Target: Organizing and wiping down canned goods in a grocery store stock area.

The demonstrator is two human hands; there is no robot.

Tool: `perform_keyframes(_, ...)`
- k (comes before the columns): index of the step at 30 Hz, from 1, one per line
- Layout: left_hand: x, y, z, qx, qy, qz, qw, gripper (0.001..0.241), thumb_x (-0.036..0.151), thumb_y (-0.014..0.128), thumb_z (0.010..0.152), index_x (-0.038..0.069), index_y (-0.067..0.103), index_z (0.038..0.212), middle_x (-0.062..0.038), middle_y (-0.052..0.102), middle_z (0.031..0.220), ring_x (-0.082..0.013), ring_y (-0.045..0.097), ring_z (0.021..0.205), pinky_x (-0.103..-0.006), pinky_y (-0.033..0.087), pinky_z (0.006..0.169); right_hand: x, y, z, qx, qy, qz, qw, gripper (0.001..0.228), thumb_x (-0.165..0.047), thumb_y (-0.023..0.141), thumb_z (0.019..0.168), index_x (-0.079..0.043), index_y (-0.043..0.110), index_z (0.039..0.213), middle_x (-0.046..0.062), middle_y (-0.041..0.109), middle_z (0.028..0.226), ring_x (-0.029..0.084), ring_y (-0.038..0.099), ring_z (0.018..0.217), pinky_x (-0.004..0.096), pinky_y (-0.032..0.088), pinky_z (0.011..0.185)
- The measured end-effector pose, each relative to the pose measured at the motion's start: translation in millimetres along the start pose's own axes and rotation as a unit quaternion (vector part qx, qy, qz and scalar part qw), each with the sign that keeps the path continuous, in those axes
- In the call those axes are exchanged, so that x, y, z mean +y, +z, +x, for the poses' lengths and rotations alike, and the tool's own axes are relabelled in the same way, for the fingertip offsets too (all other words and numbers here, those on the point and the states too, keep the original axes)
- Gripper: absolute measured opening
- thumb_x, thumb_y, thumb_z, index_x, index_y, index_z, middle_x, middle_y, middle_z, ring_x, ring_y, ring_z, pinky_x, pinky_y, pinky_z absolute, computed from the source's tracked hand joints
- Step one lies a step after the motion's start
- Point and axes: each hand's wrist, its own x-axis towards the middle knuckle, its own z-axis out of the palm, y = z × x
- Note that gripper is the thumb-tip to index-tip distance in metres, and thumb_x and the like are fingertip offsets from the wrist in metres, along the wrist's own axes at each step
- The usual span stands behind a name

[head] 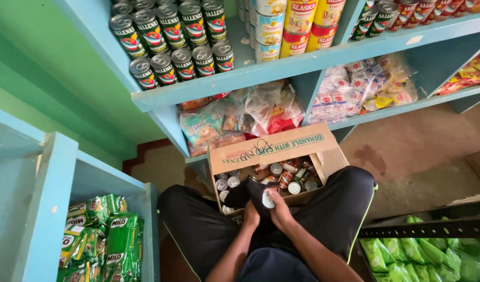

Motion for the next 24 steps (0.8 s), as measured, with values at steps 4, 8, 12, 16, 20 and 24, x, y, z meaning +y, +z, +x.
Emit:
perform_keyframes(4, 29.0, 4.9, -11.2, -0.048, 0.033, -0.066, 0.996, 0.049, 0.031, 0.048, 0.103, -0.002, 0.057, 0.138, -0.029, 0.060, 0.137, -0.0472, 0.054, 0.128, -0.0496, 0.041, 0.107, -6.9, 3.4, -1.3, 0.022, -0.138, -0.045, 0.989, 0.035, -0.033, 0.056, 0.104, -0.004, 0.062, 0.123, 0.007, 0.068, 0.114, 0.020, 0.064, 0.106, 0.037, 0.048, 0.100)
perform_keyframes(8, -20.2, 17.8, -13.6, -0.062, -0.074, 0.094, 0.991, 0.043, 0.033, 0.051, 0.099, 0.002, 0.070, 0.123, -0.027, 0.069, 0.122, -0.0446, 0.064, 0.119, -0.0469, 0.049, 0.102, 0.0, -9.1, -2.1, 0.079, -0.048, -0.007, 0.996, 0.039, -0.039, 0.050, 0.104, -0.010, 0.063, 0.128, 0.004, 0.066, 0.120, 0.016, 0.062, 0.109, 0.034, 0.045, 0.103)
perform_keyframes(12, -5.0, -5.3, 2.7, 0.020, -0.032, -0.023, 0.999, 0.041, 0.030, 0.047, 0.101, 0.002, 0.070, 0.119, -0.023, 0.073, 0.115, -0.0421, 0.069, 0.114, -0.0443, 0.052, 0.097, 0.5, -0.3, -0.8, -0.019, -0.062, -0.018, 0.998, 0.035, -0.037, 0.053, 0.110, -0.009, 0.056, 0.131, 0.007, 0.062, 0.124, 0.021, 0.059, 0.115, 0.039, 0.044, 0.108)
perform_keyframes(16, -22.2, -7.9, 4.5, 0.115, -0.100, -0.117, 0.981, 0.039, 0.028, 0.048, 0.100, 0.003, 0.068, 0.122, -0.018, 0.076, 0.112, -0.0335, 0.072, 0.106, -0.0416, 0.052, 0.095, -5.8, 21.9, -17.0, -0.044, -0.014, -0.115, 0.992, 0.042, -0.035, 0.053, 0.103, -0.013, 0.052, 0.138, 0.005, 0.060, 0.134, 0.019, 0.055, 0.126, 0.036, 0.040, 0.111)
perform_keyframes(20, -25.4, -1.3, 4.8, 0.073, 0.057, -0.042, 0.995, 0.041, 0.031, 0.047, 0.104, 0.002, 0.068, 0.124, -0.020, 0.071, 0.120, -0.0330, 0.065, 0.114, -0.0418, 0.048, 0.098, -12.5, 28.9, -12.9, -0.030, -0.007, -0.236, 0.971, 0.045, -0.030, 0.058, 0.100, -0.020, 0.046, 0.142, 0.007, 0.058, 0.132, 0.020, 0.054, 0.122, 0.033, 0.040, 0.107)
perform_keyframes(24, -22.3, -0.2, 34.7, -0.018, -0.086, -0.140, 0.986, 0.043, 0.037, 0.049, 0.101, 0.004, 0.069, 0.121, -0.018, 0.076, 0.113, -0.0365, 0.069, 0.109, -0.0431, 0.051, 0.095, -16.9, 16.4, 14.8, -0.045, -0.056, -0.297, 0.952, 0.043, -0.031, 0.057, 0.102, -0.019, 0.045, 0.141, 0.006, 0.057, 0.132, 0.017, 0.052, 0.124, 0.030, 0.039, 0.107)
